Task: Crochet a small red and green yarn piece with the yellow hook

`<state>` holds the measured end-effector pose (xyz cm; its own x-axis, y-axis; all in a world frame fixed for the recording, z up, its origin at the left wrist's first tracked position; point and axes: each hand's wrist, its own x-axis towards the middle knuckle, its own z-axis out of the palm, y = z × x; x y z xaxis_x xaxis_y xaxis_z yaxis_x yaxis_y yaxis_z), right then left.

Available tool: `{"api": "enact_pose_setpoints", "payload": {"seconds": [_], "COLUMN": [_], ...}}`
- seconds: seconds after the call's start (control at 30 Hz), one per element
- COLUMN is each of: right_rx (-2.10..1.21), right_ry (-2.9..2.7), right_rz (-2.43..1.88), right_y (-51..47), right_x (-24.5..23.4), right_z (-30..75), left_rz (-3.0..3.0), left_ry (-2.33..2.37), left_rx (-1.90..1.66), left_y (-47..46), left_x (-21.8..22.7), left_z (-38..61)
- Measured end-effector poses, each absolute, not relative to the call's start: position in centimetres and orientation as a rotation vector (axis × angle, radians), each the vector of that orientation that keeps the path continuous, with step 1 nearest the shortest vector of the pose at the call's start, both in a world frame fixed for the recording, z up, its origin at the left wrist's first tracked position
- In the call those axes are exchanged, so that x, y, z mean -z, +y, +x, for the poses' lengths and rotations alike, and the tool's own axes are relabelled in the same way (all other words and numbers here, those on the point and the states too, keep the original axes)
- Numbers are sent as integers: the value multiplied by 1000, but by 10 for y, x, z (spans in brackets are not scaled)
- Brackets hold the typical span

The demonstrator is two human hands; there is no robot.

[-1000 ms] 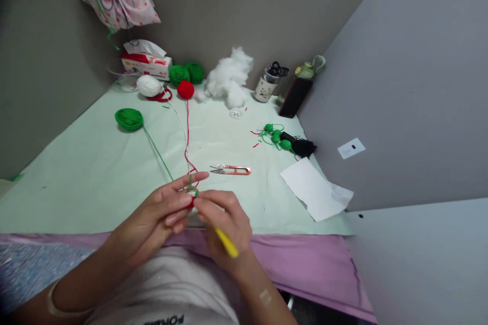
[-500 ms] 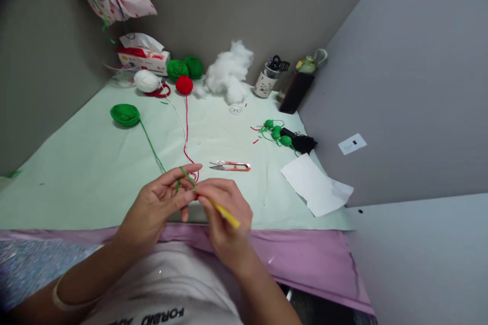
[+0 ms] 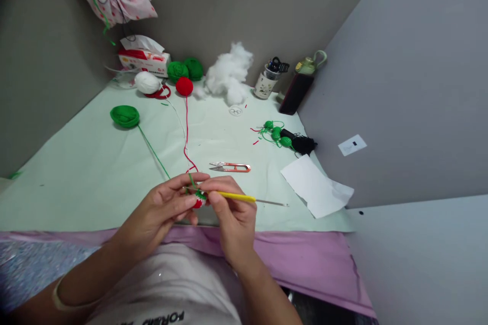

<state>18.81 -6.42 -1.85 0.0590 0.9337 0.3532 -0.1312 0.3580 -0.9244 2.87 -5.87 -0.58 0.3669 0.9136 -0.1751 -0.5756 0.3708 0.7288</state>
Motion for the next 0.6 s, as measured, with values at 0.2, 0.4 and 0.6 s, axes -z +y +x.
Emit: {"api": "enact_pose_setpoints", "payload": {"seconds": [0.2,0.4,0.6], "right_rx": [-1137,-1172,-973], "right_ry": [-1089,-1090,-1307], "right_rz": [-783,-749,-767], "right_y": [-62,-61,-67], "right_x": [21,13,16], "right_z": [189,192,196], "left_rz": [701,706,754], "left_ry": [725,758,796], "left_rx": [-1011,-1037,-1093], "left_y": [-62,-61,-62], "left_x": [8,8,5], "left_z": [23,21,23]}}
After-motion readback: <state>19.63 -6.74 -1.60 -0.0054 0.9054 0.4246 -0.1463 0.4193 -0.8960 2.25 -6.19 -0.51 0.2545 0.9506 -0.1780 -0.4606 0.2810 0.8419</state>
